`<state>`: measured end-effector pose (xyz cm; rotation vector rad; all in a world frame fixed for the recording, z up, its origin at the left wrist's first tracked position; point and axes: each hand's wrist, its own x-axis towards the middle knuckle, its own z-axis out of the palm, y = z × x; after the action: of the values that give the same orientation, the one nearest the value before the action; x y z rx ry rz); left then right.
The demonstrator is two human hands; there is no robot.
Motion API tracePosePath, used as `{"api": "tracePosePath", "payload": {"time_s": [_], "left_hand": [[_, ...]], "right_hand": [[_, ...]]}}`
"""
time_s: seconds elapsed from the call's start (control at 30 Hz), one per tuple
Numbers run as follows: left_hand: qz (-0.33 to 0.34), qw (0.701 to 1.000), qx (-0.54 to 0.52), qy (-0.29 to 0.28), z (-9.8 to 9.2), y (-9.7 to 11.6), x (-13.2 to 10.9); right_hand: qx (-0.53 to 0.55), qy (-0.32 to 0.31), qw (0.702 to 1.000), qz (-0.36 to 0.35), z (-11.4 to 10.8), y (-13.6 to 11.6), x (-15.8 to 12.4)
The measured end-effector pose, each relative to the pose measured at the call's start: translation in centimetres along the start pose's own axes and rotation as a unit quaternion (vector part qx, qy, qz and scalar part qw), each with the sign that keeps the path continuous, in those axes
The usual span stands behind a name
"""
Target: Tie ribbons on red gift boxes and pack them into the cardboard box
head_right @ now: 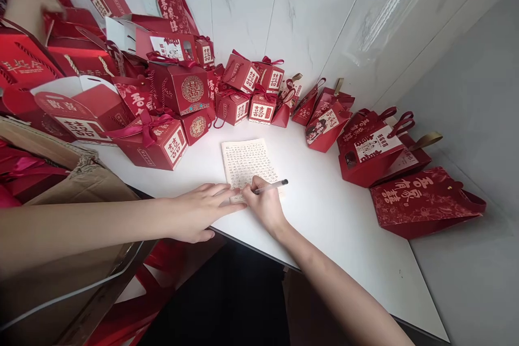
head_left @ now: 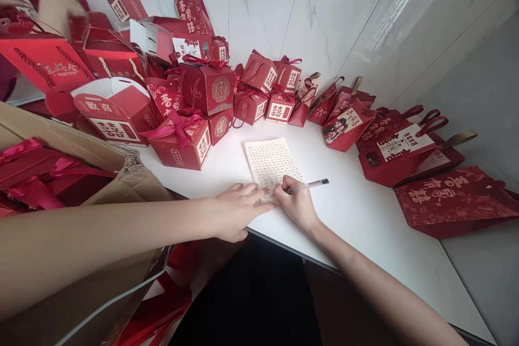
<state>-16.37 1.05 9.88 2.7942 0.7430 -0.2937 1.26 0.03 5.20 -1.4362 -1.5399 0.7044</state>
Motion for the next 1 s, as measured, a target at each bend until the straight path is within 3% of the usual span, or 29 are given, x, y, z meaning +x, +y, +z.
{"api": "tracePosePath", "payload": {"time_s": [0.2, 0.3, 0.4, 0.47, 0.57, 0.67, 0.87, 0.93, 1.0], "left_hand": [[0.004, 1.000, 0.011, -0.005, 0.0, 0.0, -0.1], [0.002, 1.000, 0.002, -0.003, -0.2, 0.1, -0.1], [-0.003, 1.000, 0.003, -0.005, -0.4, 0.3, -0.2], [0.000, 1.000, 0.017, 0.004, -0.4, 0.4, -0.4], [0.009, 0.998, 0.047, 0.032, -0.2, 0.4, -0.8], [0.026, 0.995, 0.069, 0.063, -0.3, 0.3, -1.1], [-0.003, 0.994, 0.018, 0.112, -2.2, -0.4, -0.9], [-0.024, 0.987, -0.007, 0.157, -3.3, -1.2, -0.6], [-0.057, 0.967, -0.031, 0.247, -4.6, -2.4, -0.3]], "right_hand": [[0.013, 0.011, 1.000, -0.015, 0.0, -0.2, -0.4], [0.096, 0.055, 0.994, 0.023, -0.5, -0.3, -0.2], [0.142, 0.059, 0.987, 0.053, -2.0, -0.2, 0.7], [0.074, 0.050, 0.996, 0.023, -3.2, 0.3, 1.5], [-0.087, 0.020, 0.992, -0.084, -4.8, 1.4, 2.5], [-0.145, -0.068, 0.975, -0.153, -5.2, 2.6, 2.9], [-0.214, -0.159, 0.959, -0.094, -4.0, 3.5, 2.3], [-0.241, -0.160, 0.954, -0.076, -4.2, 3.8, 2.5], [-0.267, -0.143, 0.951, -0.057, -5.1, 4.4, 3.1]]}}
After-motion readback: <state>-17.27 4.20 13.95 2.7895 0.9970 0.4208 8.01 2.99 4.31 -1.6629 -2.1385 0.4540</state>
